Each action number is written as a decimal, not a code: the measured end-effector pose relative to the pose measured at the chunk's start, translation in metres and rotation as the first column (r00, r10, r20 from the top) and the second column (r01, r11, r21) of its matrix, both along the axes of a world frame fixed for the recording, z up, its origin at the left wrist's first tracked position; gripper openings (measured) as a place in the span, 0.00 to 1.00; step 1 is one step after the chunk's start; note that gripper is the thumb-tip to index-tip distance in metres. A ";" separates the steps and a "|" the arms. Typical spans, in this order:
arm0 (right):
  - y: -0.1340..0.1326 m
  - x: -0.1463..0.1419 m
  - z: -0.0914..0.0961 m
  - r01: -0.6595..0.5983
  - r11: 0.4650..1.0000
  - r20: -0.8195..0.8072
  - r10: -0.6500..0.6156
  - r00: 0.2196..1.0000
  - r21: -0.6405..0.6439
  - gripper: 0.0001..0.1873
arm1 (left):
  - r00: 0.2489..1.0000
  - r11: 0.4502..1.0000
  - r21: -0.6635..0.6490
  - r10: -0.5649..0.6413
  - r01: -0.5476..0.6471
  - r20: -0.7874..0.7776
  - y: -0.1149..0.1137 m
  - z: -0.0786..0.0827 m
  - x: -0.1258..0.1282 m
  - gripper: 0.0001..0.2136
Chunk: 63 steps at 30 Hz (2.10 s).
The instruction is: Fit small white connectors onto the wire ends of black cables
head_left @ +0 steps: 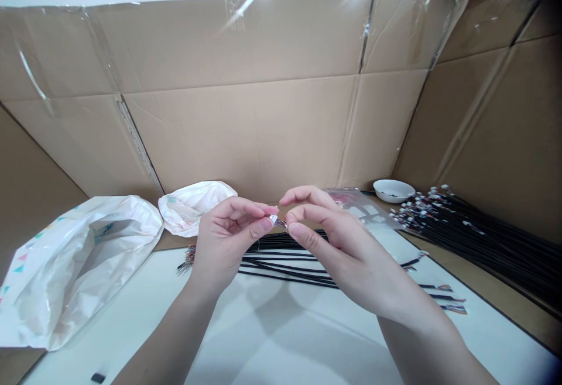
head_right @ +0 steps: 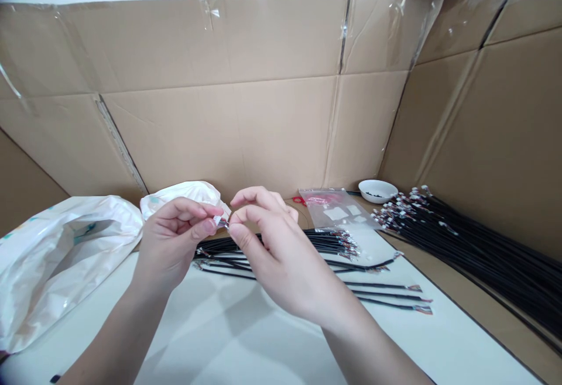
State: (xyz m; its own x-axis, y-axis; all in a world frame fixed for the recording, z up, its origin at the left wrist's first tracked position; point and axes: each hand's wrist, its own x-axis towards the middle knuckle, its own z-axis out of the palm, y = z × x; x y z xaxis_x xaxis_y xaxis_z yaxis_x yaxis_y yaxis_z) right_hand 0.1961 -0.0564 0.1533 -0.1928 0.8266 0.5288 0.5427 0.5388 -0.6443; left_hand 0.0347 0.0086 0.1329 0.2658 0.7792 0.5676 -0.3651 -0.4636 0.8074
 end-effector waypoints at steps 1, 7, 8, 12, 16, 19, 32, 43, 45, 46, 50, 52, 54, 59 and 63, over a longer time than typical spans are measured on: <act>-0.001 -0.001 0.000 0.018 1.000 0.016 -0.018 1.000 0.006 0.14 | 1.000 1.000 -0.008 0.012 -0.012 -0.012 0.000 0.000 0.000 0.06; -0.005 -0.006 0.002 0.144 0.987 0.122 -0.152 0.981 0.067 0.12 | 0.998 1.000 -0.012 0.024 -0.025 -0.060 -0.001 -0.001 0.003 0.07; -0.005 -0.007 0.002 0.153 0.986 0.128 -0.160 0.979 0.064 0.12 | 0.998 1.000 -0.011 0.019 -0.020 -0.055 -0.001 -0.001 0.004 0.07; -0.006 -0.007 0.001 0.168 0.984 0.127 -0.174 0.977 0.063 0.12 | 0.998 1.000 -0.009 0.022 -0.023 -0.051 -0.002 0.001 0.005 0.08; -0.007 -0.008 0.000 0.176 0.981 0.132 -0.185 0.974 0.079 0.11 | 0.998 1.000 -0.009 0.016 -0.017 -0.060 -0.003 0.001 0.006 0.07; -0.008 -0.008 -0.001 0.181 0.980 0.137 -0.191 0.972 0.087 0.11 | 0.998 1.000 -0.014 0.019 -0.020 -0.059 -0.003 0.000 0.006 0.08; -0.005 -0.006 0.000 0.166 0.984 0.132 -0.173 0.976 0.063 0.11 | 0.996 1.000 0.015 -0.015 0.016 -0.083 -0.001 0.000 0.001 0.07; -0.003 -0.011 -0.002 0.213 0.972 0.152 -0.226 0.962 0.097 0.11 | 0.988 1.000 0.029 0.013 -0.008 -0.154 0.001 0.000 -0.002 0.06; -0.003 -0.011 -0.002 0.209 0.973 0.161 -0.223 0.962 0.097 0.12 | 0.986 0.999 0.030 0.015 -0.010 -0.168 0.001 0.000 -0.003 0.06; -0.003 -0.012 -0.002 0.202 0.975 0.159 -0.215 0.964 0.093 0.12 | 0.985 0.999 0.031 0.014 -0.009 -0.171 0.002 0.000 -0.004 0.06; -0.003 -0.013 -0.005 0.208 0.973 0.118 -0.219 0.969 0.100 0.10 | 0.987 0.999 0.034 0.006 0.000 -0.160 0.003 0.001 -0.005 0.06; -0.003 -0.015 -0.007 0.226 0.967 0.101 -0.238 0.966 0.116 0.10 | 0.990 1.000 0.029 -0.007 0.011 -0.139 0.003 0.001 -0.005 0.06; -0.002 -0.016 -0.007 0.253 0.958 0.088 -0.266 0.960 0.137 0.11 | 0.991 0.999 0.020 -0.033 0.035 -0.131 0.002 0.002 -0.004 0.07; -0.001 -0.015 -0.006 0.266 0.949 0.088 -0.284 0.955 0.169 0.10 | 0.993 0.997 0.017 -0.067 0.070 -0.100 -0.003 0.003 0.001 0.08; -0.002 -0.014 -0.007 0.285 0.934 0.079 -0.308 0.948 0.214 0.09 | 0.997 0.999 0.000 -0.037 0.037 -0.062 -0.002 0.000 0.003 0.08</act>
